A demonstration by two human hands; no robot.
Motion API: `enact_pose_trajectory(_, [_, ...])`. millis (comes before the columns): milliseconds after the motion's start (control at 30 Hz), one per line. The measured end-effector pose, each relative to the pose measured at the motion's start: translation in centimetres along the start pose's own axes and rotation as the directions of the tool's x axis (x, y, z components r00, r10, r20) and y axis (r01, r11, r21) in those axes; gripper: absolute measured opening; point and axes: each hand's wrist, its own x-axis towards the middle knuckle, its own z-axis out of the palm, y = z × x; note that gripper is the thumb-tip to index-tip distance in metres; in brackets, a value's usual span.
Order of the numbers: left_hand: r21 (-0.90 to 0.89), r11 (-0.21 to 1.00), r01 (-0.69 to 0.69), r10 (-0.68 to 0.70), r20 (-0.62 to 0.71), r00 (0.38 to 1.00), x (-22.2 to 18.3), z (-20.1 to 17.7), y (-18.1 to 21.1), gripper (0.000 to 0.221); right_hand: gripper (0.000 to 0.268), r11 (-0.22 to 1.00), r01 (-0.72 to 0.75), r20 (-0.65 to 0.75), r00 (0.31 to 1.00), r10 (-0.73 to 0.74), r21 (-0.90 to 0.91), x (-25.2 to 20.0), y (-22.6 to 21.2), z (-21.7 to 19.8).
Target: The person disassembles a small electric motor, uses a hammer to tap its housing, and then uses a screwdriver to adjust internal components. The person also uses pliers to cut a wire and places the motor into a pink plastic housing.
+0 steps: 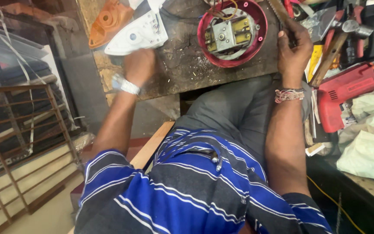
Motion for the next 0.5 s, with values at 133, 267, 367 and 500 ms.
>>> enact_pose_trajectory(133, [-0.337,0.941,0.04,0.032,0.208,0.978,-2.6,2.6,3.0,0.028,0.031,0.997,-0.068,0.012,0.998,0.067,0.041,0.1,-0.2,-0.1])
enact_pose_trajectory(267, [-0.491,0.871,-0.024,0.087,0.106,0.991,-2.7,5.0,2.0,0.023,0.031,0.999,-0.041,0.025,0.999,0.041,0.008,0.0,0.0,-0.2])
enact_pose_trajectory(367, [-0.523,0.852,-0.009,0.093,0.135,0.987,-2.8,5.2,1.6,0.013,0.03,1.0,-0.014,0.017,1.0,0.014,-0.012,0.1,-0.1,0.2])
enact_pose_trajectory(500, [-0.304,0.951,0.059,0.007,0.212,0.977,-2.5,4.3,3.5,0.023,0.031,0.996,-0.091,-0.007,0.996,0.091,0.014,-0.3,-0.2,0.3])
